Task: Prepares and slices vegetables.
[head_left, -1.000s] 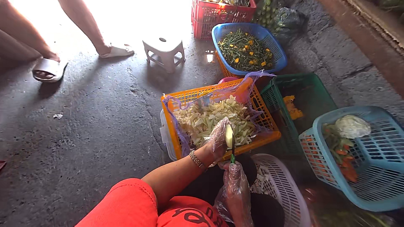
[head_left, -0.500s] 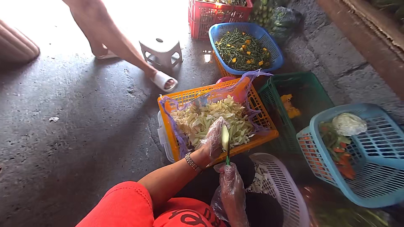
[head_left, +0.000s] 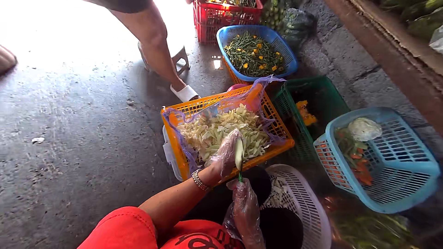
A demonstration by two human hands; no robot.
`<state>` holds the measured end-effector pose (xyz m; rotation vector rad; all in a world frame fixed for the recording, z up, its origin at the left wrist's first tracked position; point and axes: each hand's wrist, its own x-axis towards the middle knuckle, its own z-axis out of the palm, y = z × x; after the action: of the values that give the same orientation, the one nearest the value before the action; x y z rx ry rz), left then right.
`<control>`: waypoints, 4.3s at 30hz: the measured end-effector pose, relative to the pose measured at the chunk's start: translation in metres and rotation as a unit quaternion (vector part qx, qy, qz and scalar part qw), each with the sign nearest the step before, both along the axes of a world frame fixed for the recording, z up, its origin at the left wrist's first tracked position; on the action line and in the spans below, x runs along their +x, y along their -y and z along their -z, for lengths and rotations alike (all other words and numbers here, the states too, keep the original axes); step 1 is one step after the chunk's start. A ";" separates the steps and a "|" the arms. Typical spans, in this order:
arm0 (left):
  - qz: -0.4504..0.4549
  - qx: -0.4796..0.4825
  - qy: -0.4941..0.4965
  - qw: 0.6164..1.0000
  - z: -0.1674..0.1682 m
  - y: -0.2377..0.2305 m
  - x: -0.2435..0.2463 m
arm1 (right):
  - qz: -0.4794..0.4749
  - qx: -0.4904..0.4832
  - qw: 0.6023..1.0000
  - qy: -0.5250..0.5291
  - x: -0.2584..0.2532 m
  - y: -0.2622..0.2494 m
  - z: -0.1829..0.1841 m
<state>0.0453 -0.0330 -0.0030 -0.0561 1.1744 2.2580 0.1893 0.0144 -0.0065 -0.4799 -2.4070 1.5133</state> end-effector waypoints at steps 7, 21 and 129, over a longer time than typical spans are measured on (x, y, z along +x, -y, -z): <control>0.054 0.070 0.087 0.992 -0.002 -0.002 0.008 | 0.008 0.049 0.999 -0.002 0.000 -0.002 0.007; -0.033 0.037 -0.003 0.999 -0.012 -0.009 0.017 | 0.017 0.062 0.998 0.006 0.003 -0.003 0.009; 0.081 0.070 0.182 0.977 -0.040 0.009 0.001 | 0.019 0.144 0.986 0.085 -0.018 0.005 -0.003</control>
<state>0.0463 -0.0419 0.0374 -0.2950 0.7960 2.0679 0.1708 0.0098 -0.0039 -0.6053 -2.6719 1.1227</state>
